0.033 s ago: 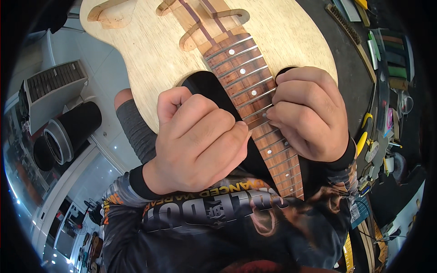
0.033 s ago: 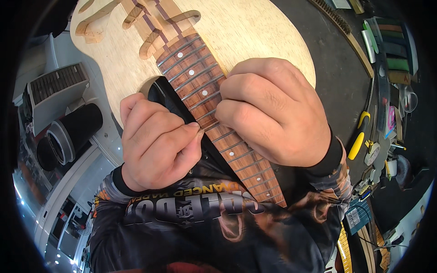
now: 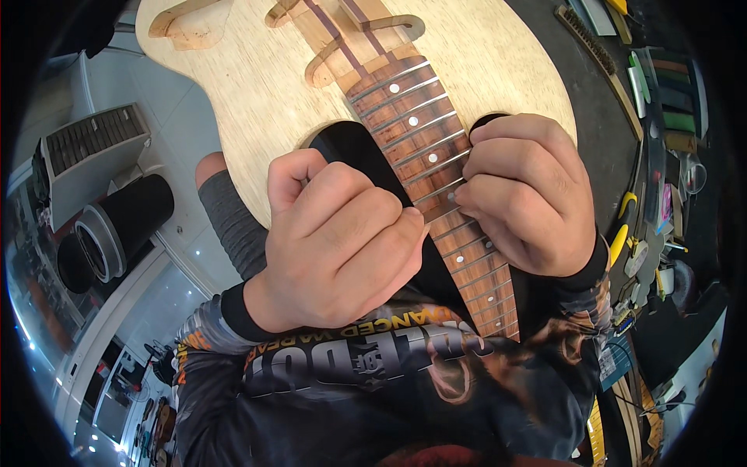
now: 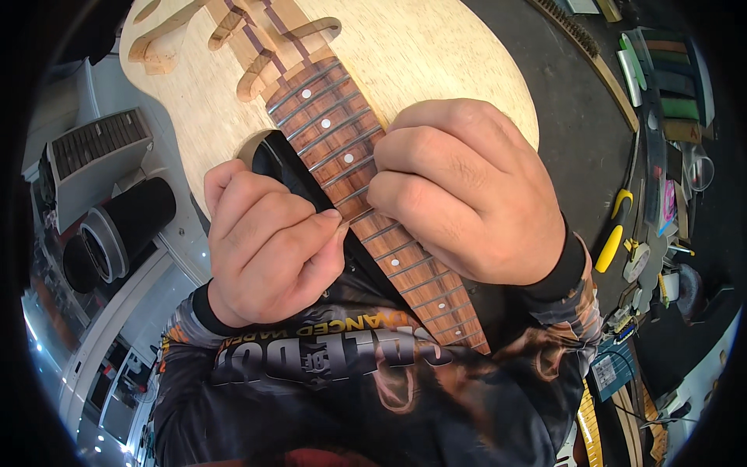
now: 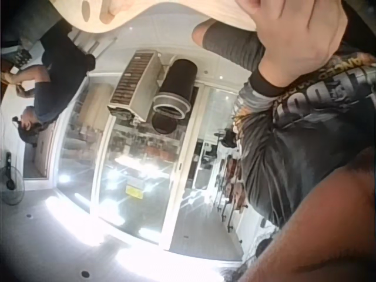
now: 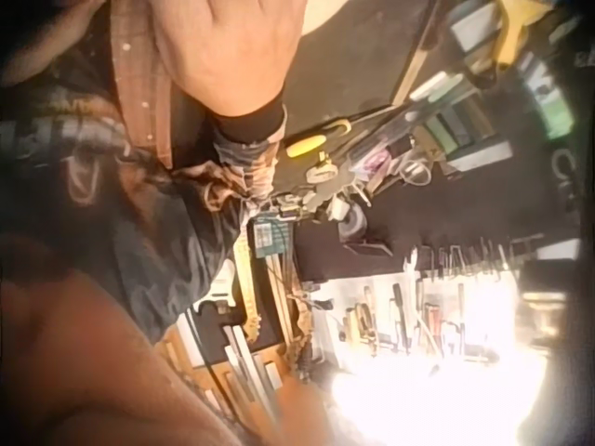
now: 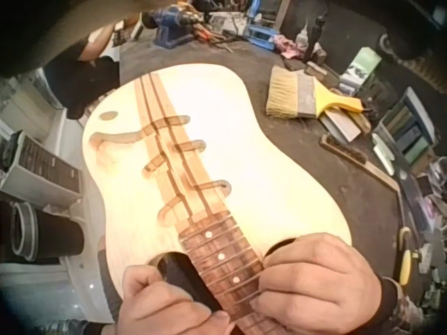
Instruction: The person cleans the unfinished wooden guitar body with a brush, then inserts thin metal fret wires into the slots on the fretboard by hand, and uses a yellow-handled file to smooth the edges of the frets.
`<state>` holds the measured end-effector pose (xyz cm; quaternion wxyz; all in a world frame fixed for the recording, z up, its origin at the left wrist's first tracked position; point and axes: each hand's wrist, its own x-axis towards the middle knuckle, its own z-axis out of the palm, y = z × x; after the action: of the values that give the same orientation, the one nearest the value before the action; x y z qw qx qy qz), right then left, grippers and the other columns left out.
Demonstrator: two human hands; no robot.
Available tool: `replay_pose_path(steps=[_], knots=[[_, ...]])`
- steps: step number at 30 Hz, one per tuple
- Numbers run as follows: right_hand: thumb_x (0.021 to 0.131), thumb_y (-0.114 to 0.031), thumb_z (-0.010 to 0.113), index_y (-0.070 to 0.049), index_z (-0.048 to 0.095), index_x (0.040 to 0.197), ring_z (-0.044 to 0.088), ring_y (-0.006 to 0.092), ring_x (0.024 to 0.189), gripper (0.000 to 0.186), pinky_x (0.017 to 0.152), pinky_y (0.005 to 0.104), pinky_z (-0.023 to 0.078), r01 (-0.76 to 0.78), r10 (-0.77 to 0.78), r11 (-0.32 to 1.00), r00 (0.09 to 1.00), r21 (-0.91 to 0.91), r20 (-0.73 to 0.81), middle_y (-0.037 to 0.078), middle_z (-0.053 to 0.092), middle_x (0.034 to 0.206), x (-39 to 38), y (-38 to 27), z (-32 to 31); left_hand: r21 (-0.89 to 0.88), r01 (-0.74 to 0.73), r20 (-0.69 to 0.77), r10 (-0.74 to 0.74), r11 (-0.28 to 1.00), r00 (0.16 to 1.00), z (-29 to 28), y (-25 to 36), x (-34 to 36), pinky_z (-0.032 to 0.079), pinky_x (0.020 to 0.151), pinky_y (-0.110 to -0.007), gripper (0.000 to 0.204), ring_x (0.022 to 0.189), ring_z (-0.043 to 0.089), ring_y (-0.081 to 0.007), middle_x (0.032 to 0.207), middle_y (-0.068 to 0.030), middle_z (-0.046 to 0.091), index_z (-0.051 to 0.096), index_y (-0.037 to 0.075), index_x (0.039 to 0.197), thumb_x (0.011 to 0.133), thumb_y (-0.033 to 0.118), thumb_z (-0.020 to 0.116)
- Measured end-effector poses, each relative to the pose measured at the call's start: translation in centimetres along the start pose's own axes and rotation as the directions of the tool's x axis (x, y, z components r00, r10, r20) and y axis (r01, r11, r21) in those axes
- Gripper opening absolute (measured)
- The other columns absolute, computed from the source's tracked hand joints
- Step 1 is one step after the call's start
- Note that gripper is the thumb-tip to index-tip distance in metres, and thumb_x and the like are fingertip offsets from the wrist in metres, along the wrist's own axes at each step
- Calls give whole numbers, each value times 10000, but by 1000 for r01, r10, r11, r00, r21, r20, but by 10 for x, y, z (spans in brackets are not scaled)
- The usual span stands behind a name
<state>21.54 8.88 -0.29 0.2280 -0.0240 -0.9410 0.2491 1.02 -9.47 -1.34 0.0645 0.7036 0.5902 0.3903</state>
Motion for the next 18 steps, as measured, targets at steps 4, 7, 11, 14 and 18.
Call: replay_pose_path(steps=[4,7,11,14,18], knots=[[670,-86,903,-42,772,1038,781,404,1148,393,927,458,634,-5,4,1000,1000,25,17,125,772,1122,1,-4,-2,-5,-9,28,9,1000,1000,-2,1,-2,444,894,-479,303,838,669,-279,920,-37,731,818,54,1016,740,56,943],[681,-90,900,-38,767,1026,791,391,1149,373,934,448,631,-12,12,1000,1000,15,23,116,775,1103,2,-5,-1,-29,10,55,-9,1000,998,-3,1,2,440,890,-471,297,832,668,-275,919,-38,733,817,54,1017,747,48,941],[685,-89,900,-32,764,1015,803,381,1129,362,921,439,632,-5,6,999,1000,-45,24,112,768,1072,5,-6,1,-32,20,32,-19,999,999,0,2,3,443,884,-461,299,825,669,-276,913,-43,732,808,50,1012,745,17,938],[685,-85,900,-27,763,1013,810,383,1106,360,901,437,634,20,-22,999,999,-33,-44,114,763,1067,3,0,4,-18,22,12,-22,1000,1000,-1,0,4,446,881,-459,310,830,670,-278,912,-42,728,803,50,1015,739,4,936],[688,-85,902,-25,763,1014,812,388,1119,360,903,442,643,9,-9,1000,1000,13,-15,114,760,1061,3,0,2,11,10,8,-10,1000,1000,0,1,2,444,893,-469,316,831,668,-277,917,-39,725,803,55,1022,740,10,938]])
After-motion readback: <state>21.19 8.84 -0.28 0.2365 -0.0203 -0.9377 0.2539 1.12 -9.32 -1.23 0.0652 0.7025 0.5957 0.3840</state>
